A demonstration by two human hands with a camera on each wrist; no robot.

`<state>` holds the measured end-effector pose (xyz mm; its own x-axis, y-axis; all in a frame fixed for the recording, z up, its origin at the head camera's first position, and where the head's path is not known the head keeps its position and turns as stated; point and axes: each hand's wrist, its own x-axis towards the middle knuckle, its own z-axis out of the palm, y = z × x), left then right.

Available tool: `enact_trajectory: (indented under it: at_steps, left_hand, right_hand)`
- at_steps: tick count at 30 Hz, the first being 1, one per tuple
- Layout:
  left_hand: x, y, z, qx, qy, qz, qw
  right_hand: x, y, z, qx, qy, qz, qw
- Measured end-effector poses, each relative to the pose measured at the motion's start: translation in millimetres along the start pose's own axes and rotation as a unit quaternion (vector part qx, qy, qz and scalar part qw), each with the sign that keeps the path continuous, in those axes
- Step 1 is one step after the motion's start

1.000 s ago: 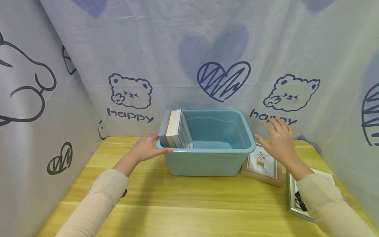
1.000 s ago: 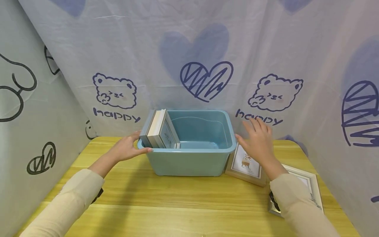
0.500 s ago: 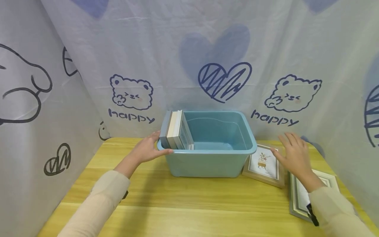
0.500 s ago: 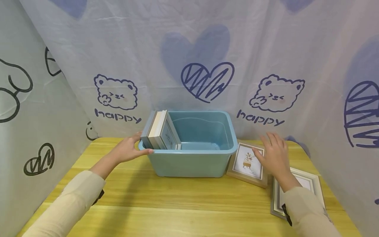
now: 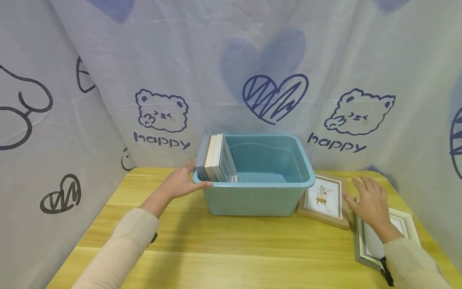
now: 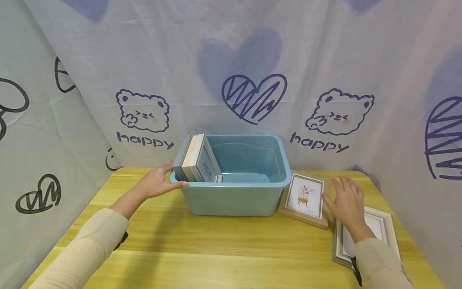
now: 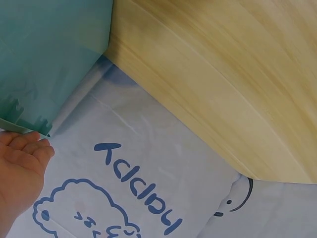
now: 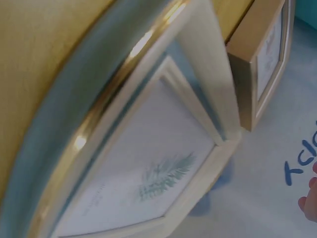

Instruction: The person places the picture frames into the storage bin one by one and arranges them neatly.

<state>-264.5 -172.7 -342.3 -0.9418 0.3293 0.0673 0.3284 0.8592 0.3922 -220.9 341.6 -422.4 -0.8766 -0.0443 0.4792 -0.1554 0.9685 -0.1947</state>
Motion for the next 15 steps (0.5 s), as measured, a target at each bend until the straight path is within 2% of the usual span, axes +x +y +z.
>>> enact_trajectory:
  at_steps: [6,11,15]
  left_hand:
    - [0.1,-0.2,-0.3,0.000,-0.004,-0.007,1.0000]
    - [2.1,-0.7,0.8,0.007,-0.010,-0.010,0.9999]
    - [3.1,-2.0,2.2,0.006,-0.009,-0.012,0.9999]
  right_hand:
    - [-4.0,13.8,8.6,0.004,-0.048,0.030,0.998]
    - [-6.9,28.1,17.5,-0.009,-0.075,0.033,0.997]
    - [-6.4,34.9,22.5,-0.011,-0.118,0.047,0.992]
